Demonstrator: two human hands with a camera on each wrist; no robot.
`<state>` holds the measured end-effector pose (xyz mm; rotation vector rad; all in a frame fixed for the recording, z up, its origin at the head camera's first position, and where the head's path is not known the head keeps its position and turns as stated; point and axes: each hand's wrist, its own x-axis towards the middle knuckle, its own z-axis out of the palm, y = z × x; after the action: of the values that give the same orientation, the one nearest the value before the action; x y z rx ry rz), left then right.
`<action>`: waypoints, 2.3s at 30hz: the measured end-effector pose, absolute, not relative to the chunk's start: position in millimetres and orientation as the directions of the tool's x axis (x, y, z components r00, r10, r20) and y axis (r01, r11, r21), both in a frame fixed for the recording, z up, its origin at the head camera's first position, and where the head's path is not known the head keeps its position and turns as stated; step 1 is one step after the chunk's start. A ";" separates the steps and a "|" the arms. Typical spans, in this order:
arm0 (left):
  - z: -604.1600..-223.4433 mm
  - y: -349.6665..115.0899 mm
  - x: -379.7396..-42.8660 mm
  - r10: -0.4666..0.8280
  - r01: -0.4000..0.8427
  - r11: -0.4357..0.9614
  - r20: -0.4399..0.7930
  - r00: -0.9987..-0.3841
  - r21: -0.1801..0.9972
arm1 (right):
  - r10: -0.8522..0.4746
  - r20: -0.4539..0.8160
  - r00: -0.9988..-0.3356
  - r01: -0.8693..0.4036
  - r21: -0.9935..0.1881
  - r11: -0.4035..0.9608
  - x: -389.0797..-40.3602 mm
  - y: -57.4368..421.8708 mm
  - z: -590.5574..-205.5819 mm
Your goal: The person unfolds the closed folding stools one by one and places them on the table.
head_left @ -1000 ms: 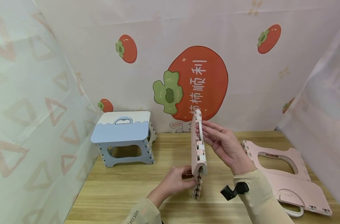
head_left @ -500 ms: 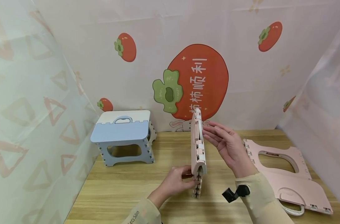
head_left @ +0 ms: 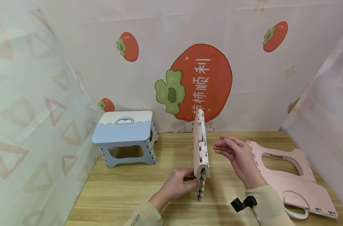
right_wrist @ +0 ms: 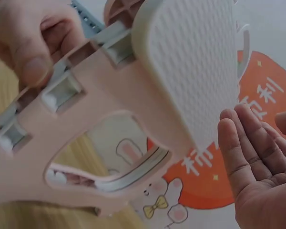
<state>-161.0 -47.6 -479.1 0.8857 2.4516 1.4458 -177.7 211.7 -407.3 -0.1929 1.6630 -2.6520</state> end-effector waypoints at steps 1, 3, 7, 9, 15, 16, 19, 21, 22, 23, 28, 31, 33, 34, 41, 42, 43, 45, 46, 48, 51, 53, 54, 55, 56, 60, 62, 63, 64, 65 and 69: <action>-479.0 -47.7 -160.9 0.563 0.409 0.361 0.154 -0.812 0.838 | -0.076 0.098 -0.992 -0.057 -0.905 -0.423 -176.6 213.1 -410.1; -479.2 -47.6 -160.9 0.563 0.412 0.372 0.151 -0.813 0.832 | -0.083 0.090 -0.992 -0.050 -0.918 -0.394 -174.1 215.4 -415.6; -479.2 -47.5 -160.5 0.560 0.406 0.398 0.133 -0.818 0.823 | -0.088 0.063 -0.994 -0.033 -0.949 -0.312 -168.6 218.6 -427.2; -479.3 -47.8 -160.5 0.562 0.406 0.399 0.131 -0.816 0.822 | -0.089 0.039 -0.995 -0.015 -0.967 -0.253 -165.4 219.0 -433.0; -477.9 -48.6 -159.9 0.569 0.399 0.387 0.125 -0.813 0.831 | -0.072 -0.025 -0.997 0.028 -0.999 -0.043 -155.6 215.0 -448.5; -477.9 -48.6 -159.8 0.570 0.402 0.387 0.128 -0.812 0.830 | -0.069 -0.028 -0.997 0.029 -1.000 -0.011 -153.9 213.7 -450.8; -478.3 -48.6 -159.8 0.569 0.409 0.389 0.135 -0.811 0.826 | -0.062 -0.052 -0.997 0.049 -0.998 0.050 -149.0 208.8 -456.1; -478.7 -48.8 -159.7 0.569 0.419 0.385 0.146 -0.809 0.822 | -0.061 -0.065 -0.996 0.060 -0.995 0.083 -145.7 205.2 -458.5; -478.9 -48.8 -159.7 0.569 0.420 0.382 0.149 -0.809 0.823 | -0.057 -0.068 -0.996 0.063 -0.994 0.095 -144.1 203.3 -459.5; -479.0 -48.8 -159.8 0.569 0.419 0.378 0.151 -0.809 0.826 | -0.050 -0.071 -0.996 0.066 -0.993 0.103 -142.6 201.4 -460.3; -479.4 -48.8 -159.9 0.572 0.427 0.359 0.165 -0.803 0.830 | -0.012 -0.050 -0.999 0.048 -0.988 0.146 -134.6 192.4 -463.1; -479.2 -48.6 -159.7 0.577 0.445 0.353 0.183 -0.796 0.823 | -0.018 -0.042 -0.999 0.039 -0.987 0.156 -130.3 188.8 -464.6; -479.3 -48.5 -159.9 0.581 0.460 0.350 0.196 -0.790 0.816 | -0.035 -0.039 -0.999 0.032 -0.986 0.162 -128.1 187.1 -466.0; -479.0 -48.4 -160.0 0.582 0.465 0.350 0.200 -0.788 0.813 | -0.045 -0.037 -0.998 0.029 -0.986 0.164 -127.1 186.4 -466.6; -478.1 -48.9 -159.8 0.589 0.487 0.358 0.211 -0.780 0.797 | -0.098 -0.017 -0.995 0.002 -0.988 0.152 -122.0 182.7 -472.9; -478.1 -48.8 -159.8 0.590 0.492 0.359 0.215 -0.778 0.793 | -0.104 -0.011 -0.995 -0.005 -0.988 0.153 -121.1 182.1 -473.6; -478.1 -49.1 -159.5 0.591 0.494 0.361 0.216 -0.777 0.791 | -0.109 -0.007 -0.994 -0.010 -0.988 0.152 -120.3 181.5 -474.2; -477.9 -49.6 -159.0 0.592 0.500 0.363 0.220 -0.776 0.786 | -0.116 0.004 -0.993 -0.022 -0.987 0.158 -118.5 180.1 -474.8; -477.8 -50.1 -158.7 0.592 0.500 0.367 0.218 -0.776 0.785 | -0.117 0.008 -0.993 -0.027 -0.986 0.162 -117.5 179.5 -474.7; -477.2 -50.5 -158.6 0.592 0.500 0.371 0.216 -0.777 0.782 | -0.122 0.009 -0.993 -0.030 -0.985 0.173 -115.7 178.5 -474.4; -476.4 -51.0 -158.5 0.594 0.511 0.383 0.218 -0.774 0.770 | -0.140 0.018 -0.990 -0.046 -0.980 0.196 -114.1 178.1 -475.7; -475.9 -50.8 -158.3 0.596 0.514 0.393 0.215 -0.774 0.762 | -0.166 0.043 -0.985 -0.078 -0.974 0.213 -113.6 178.3 -477.8; -475.7 -51.0 -158.0 0.595 0.514 0.401 0.211 -0.776 0.758 | -0.181 0.061 -0.982 -0.100 -0.971 0.218 -113.6 178.5 -479.2; -475.7 -51.1 -158.2 0.594 0.516 0.411 0.209 -0.777 0.752 | -0.195 0.080 -0.978 -0.124 -0.967 0.224 -113.6 178.8 -480.5; -475.6 -51.2 -158.0 0.592 0.517 0.422 0.206 -0.779 0.745 | -0.208 0.100 -0.973 -0.148 -0.962 0.229 -113.6 178.9 -481.8; -476.4 -51.4 -158.4 0.591 0.523 0.437 0.205 -0.780 0.732 | -0.243 0.153 -0.958 -0.213 -0.946 0.244 -112.9 179.2 -484.8; -476.8 -51.5 -158.4 0.594 0.528 0.432 0.210 -0.777 0.732 | -0.249 0.155 -0.956 -0.219 -0.943 0.252 -112.3 179.1 -485.1; -476.8 -51.6 -158.3 0.596 0.529 0.425 0.212 -0.774 0.735 | -0.251 0.153 -0.956 -0.218 -0.942 0.256 -112.1 179.1 -485.1; -476.6 -51.6 -158.2 0.598 0.529 0.419 0.214 -0.773 0.738 | -0.254 0.152 -0.955 -0.218 -0.941 0.260 -111.9 179.0 -485.1; -476.6 -51.7 -158.1 0.599 0.530 0.413 0.217 -0.770 0.741 | -0.258 0.153 -0.954 -0.222 -0.939 0.263 -112.0 178.9 -485.2; -475.7 -51.7 -158.0 0.604 0.532 0.402 0.221 -0.766 0.745 | -0.273 0.184 -0.944 -0.260 -0.925 0.276 -113.5 178.2 -487.1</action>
<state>-158.0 -51.7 -475.7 1.0391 2.5588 1.3116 -113.5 178.2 -487.1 -0.5226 2.5002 -1.8096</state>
